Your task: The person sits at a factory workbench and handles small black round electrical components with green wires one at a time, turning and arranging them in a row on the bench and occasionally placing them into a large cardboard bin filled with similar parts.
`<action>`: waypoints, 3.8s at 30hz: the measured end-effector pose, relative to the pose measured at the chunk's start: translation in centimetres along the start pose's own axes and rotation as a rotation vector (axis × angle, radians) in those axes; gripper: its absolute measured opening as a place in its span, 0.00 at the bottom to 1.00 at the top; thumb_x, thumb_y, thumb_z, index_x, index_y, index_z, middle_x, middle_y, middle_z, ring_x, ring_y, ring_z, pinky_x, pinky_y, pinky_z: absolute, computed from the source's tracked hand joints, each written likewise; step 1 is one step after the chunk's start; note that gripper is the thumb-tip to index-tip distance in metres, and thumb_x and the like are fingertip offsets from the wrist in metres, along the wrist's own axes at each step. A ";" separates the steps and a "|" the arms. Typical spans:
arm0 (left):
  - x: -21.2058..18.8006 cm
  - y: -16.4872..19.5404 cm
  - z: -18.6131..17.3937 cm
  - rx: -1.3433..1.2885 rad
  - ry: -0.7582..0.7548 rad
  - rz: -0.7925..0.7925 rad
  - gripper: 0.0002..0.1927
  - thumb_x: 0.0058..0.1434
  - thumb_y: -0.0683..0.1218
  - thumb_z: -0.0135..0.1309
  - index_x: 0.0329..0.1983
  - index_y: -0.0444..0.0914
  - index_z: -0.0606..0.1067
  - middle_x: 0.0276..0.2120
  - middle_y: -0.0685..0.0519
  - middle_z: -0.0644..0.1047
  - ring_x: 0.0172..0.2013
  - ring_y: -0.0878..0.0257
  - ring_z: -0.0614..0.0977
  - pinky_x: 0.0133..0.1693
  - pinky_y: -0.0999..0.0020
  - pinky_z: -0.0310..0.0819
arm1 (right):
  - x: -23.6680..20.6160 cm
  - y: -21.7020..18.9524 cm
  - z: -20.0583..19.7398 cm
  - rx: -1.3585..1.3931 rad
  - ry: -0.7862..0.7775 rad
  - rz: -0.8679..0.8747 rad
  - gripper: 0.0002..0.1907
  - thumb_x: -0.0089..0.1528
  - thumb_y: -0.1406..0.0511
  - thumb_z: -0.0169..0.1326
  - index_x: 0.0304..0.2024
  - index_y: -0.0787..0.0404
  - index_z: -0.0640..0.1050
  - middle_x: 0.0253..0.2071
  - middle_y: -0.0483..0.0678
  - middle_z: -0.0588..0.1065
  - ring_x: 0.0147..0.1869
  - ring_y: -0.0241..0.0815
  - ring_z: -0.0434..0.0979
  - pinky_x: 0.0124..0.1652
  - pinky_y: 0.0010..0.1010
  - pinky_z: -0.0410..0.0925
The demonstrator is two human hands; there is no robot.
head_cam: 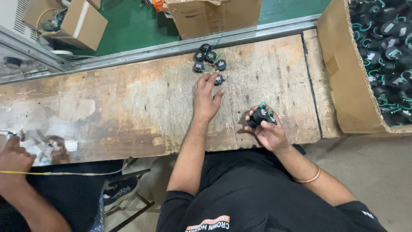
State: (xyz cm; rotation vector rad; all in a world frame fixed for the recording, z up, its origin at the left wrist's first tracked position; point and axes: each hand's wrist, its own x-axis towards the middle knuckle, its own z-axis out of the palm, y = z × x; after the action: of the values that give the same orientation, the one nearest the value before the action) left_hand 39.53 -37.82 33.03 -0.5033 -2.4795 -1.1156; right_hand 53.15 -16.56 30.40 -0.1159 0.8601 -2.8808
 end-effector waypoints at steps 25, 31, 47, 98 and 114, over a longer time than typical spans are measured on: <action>-4.8 8.5 -1.8 -0.572 -0.075 0.200 0.11 0.56 0.32 0.57 0.40 0.37 0.78 0.47 0.49 0.81 0.55 0.50 0.81 0.59 0.57 0.75 | -0.3 1.2 -0.5 0.114 -0.036 0.138 0.36 0.67 0.67 0.58 0.73 0.58 0.58 0.58 0.56 0.70 0.58 0.54 0.76 0.48 0.49 0.77; -6.5 7.6 -2.3 -0.644 -0.031 0.205 0.12 0.57 0.31 0.56 0.42 0.36 0.79 0.45 0.51 0.81 0.48 0.52 0.83 0.53 0.58 0.78 | -0.2 1.9 -1.9 0.132 -0.015 0.105 0.33 0.67 0.69 0.57 0.72 0.56 0.59 0.58 0.55 0.69 0.57 0.52 0.77 0.43 0.42 0.77; -8.9 6.2 -0.3 -1.073 -0.160 -0.198 0.10 0.53 0.32 0.67 0.33 0.35 0.77 0.38 0.51 0.81 0.44 0.60 0.82 0.49 0.64 0.77 | -1.4 2.1 -1.9 0.001 -0.041 0.080 0.26 0.65 0.68 0.62 0.62 0.61 0.65 0.55 0.53 0.69 0.58 0.49 0.75 0.49 0.41 0.75; -5.2 4.1 -5.2 -0.138 -0.107 0.698 0.18 0.53 0.51 0.59 0.46 0.41 0.80 0.48 0.56 0.79 0.47 0.57 0.81 0.56 0.53 0.78 | -1.3 4.0 -1.0 -0.420 -0.031 0.005 0.28 0.64 0.63 0.64 0.61 0.67 0.68 0.50 0.47 0.74 0.53 0.36 0.75 0.50 0.30 0.72; -8.0 1.4 -5.7 -0.471 0.065 0.228 0.07 0.57 0.34 0.56 0.36 0.37 0.73 0.38 0.49 0.77 0.39 0.56 0.82 0.41 0.64 0.78 | -0.8 4.0 -0.5 -0.366 -0.048 0.064 0.27 0.63 0.62 0.65 0.58 0.66 0.70 0.51 0.52 0.76 0.54 0.43 0.77 0.48 0.38 0.75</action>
State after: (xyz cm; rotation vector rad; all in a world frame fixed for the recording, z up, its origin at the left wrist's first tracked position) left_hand 48.17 -42.63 33.65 -0.8410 -2.0335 -1.5892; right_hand 54.32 -19.50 27.71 -0.1885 1.3442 -2.6200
